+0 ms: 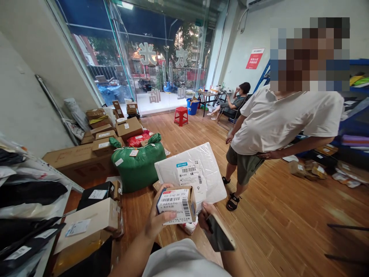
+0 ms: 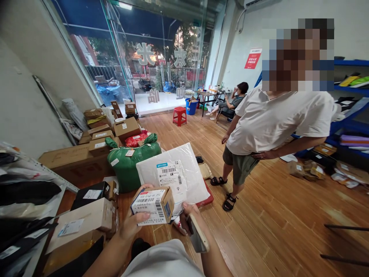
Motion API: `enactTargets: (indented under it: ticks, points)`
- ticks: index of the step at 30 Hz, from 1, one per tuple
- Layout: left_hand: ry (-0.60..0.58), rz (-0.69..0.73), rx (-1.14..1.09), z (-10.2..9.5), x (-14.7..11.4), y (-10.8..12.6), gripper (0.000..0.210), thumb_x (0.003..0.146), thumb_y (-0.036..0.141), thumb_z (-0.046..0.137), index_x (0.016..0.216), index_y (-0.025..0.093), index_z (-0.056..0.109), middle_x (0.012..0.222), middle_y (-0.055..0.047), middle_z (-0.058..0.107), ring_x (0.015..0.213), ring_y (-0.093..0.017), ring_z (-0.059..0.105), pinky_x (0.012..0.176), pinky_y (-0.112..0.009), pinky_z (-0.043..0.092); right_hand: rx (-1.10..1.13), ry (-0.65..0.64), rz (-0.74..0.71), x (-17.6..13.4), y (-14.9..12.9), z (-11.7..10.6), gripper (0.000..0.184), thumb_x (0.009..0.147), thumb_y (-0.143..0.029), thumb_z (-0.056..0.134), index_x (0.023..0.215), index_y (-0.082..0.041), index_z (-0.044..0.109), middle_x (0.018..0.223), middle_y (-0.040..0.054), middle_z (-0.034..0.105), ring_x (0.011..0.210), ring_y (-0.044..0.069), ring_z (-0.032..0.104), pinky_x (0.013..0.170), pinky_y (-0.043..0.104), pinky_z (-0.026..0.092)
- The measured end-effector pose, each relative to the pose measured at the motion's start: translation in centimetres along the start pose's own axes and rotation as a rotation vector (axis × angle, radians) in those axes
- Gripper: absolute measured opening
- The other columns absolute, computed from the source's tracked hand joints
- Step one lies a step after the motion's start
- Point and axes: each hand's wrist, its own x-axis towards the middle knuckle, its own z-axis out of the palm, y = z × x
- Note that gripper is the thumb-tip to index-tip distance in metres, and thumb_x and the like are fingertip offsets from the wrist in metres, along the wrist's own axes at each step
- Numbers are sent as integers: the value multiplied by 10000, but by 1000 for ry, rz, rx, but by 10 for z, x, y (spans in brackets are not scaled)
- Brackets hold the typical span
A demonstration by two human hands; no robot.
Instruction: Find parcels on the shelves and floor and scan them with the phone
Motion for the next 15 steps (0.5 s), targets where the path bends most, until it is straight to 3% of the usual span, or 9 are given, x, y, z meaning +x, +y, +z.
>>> enactTargets:
  ticks: [8,15]
  points:
    - [-32,19,56,-2,4,-2,653,607,290,768,1188,249,471,997,-43,617,862,-210,569,741,-295,460,-6,-22,10,4,-4,-2,568,720,-702,537,454,-208,451,242,-78,294,216,50,202,272,209,192]
    - [-60,23,24,-2,8,-1,657,636,258,755,1221,258,455,1024,-38,620,893,-205,579,760,-290,470,-31,-62,-22,6,-2,-6,572,797,-674,475,467,-207,441,267,-79,290,234,48,206,281,210,193]
